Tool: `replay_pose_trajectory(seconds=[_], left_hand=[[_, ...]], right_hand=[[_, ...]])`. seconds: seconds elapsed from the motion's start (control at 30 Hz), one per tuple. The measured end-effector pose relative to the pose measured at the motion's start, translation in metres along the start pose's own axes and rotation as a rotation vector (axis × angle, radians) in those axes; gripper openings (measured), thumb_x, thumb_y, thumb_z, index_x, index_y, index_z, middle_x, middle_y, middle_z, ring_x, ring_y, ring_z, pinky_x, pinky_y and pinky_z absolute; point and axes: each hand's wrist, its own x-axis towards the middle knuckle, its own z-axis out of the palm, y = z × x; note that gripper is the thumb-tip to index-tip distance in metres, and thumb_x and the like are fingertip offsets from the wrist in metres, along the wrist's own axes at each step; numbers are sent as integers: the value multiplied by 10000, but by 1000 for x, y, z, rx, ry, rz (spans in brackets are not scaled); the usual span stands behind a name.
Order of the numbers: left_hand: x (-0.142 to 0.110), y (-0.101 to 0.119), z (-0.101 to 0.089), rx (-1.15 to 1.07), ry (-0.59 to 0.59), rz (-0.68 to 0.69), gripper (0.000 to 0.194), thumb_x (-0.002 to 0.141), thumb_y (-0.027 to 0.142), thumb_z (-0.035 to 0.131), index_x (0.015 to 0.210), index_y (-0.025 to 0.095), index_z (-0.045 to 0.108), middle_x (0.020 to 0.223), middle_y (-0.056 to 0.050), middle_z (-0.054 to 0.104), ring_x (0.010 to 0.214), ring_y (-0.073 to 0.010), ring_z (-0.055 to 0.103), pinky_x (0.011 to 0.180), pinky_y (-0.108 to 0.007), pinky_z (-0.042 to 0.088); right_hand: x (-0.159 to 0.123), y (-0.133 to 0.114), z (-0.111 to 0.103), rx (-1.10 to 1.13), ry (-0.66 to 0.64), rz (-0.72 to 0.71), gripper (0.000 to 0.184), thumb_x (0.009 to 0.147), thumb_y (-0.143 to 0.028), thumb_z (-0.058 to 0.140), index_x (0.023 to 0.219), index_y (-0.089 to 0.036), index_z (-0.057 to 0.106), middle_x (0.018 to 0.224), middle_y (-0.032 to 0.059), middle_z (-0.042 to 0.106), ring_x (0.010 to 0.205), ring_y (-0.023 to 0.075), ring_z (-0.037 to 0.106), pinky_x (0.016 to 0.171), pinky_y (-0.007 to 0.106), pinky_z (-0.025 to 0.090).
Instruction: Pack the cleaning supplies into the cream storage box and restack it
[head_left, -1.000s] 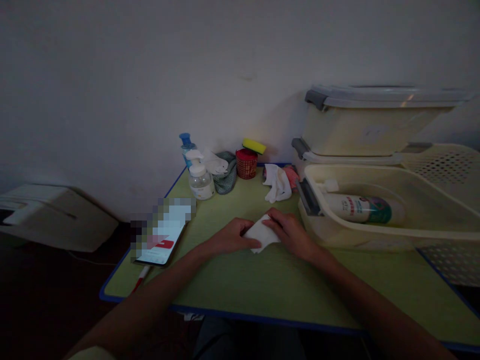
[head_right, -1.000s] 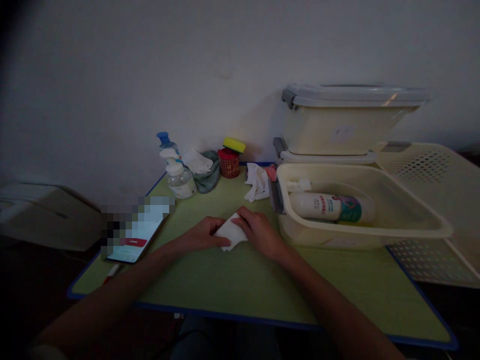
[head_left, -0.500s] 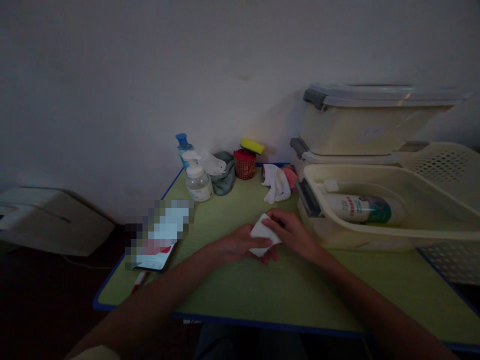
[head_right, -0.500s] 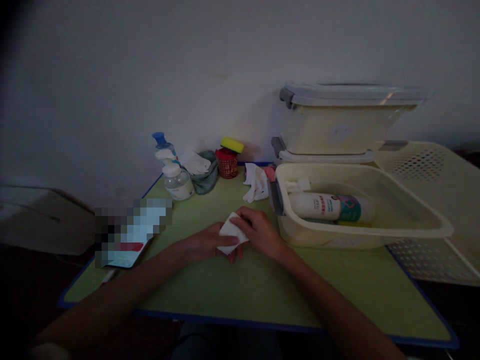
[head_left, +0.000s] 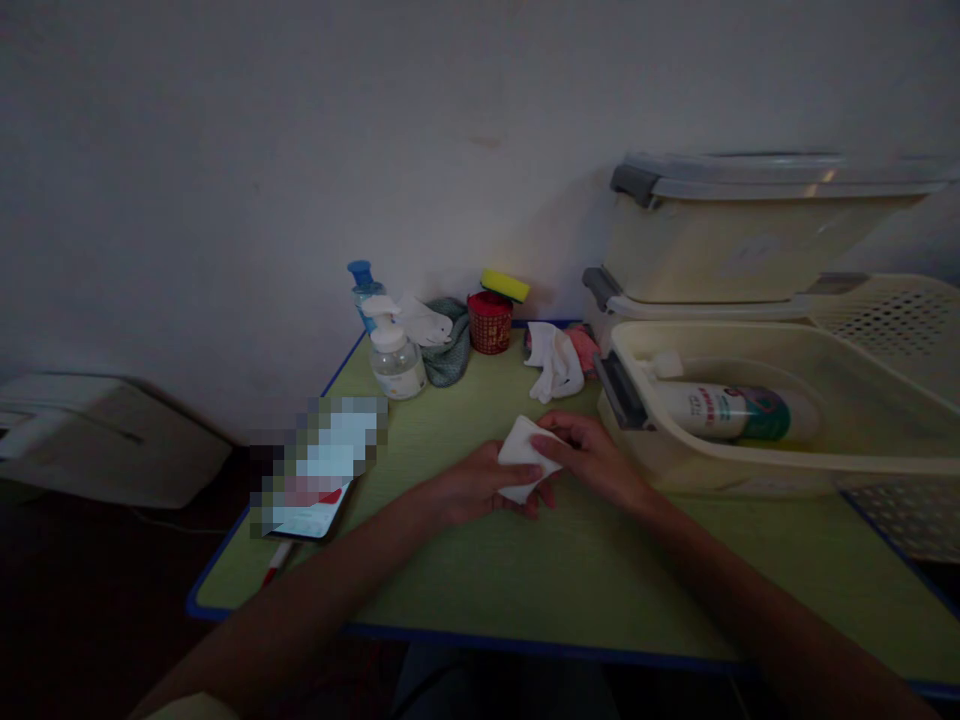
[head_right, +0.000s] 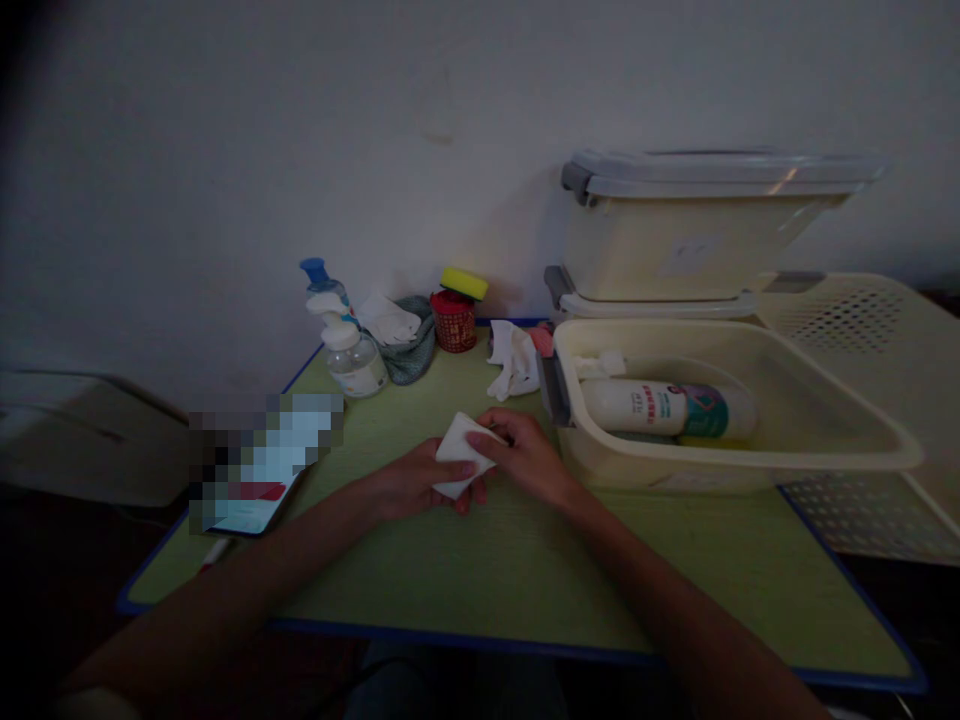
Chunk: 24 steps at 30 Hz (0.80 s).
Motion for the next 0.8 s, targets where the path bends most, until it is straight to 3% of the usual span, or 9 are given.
replay_pose_trajectory(seconds=[0.4, 0.57, 0.8], left_hand=[[2, -2, -4, 108, -8, -35, 486, 543, 454, 764, 786, 103, 533, 557, 19, 565, 418, -47, 452, 435, -193, 401], [1, 0, -1, 139, -17, -54, 547, 511, 530, 750, 773, 124, 494, 507, 74, 465, 369, -7, 295, 351, -158, 245], [-1, 1, 1, 127, -24, -52, 555, 605, 636, 623, 810, 149, 452, 510, 84, 393, 384, -14, 227, 348, -159, 108]], right_hand=[[0, -5, -3, 64, 24, 36, 295, 674, -456, 596, 681, -181, 491, 496, -62, 475, 407, 58, 384, 395, 201, 263], [1, -4, -2, 32, 53, 42, 297, 668, -458, 597, 684, -179, 497, 477, -68, 439, 409, 57, 360, 386, 199, 237], [2, 0, -3, 42, 34, 36, 350, 662, -509, 603, 679, -178, 493, 479, -68, 427, 411, 57, 347, 385, 200, 234]])
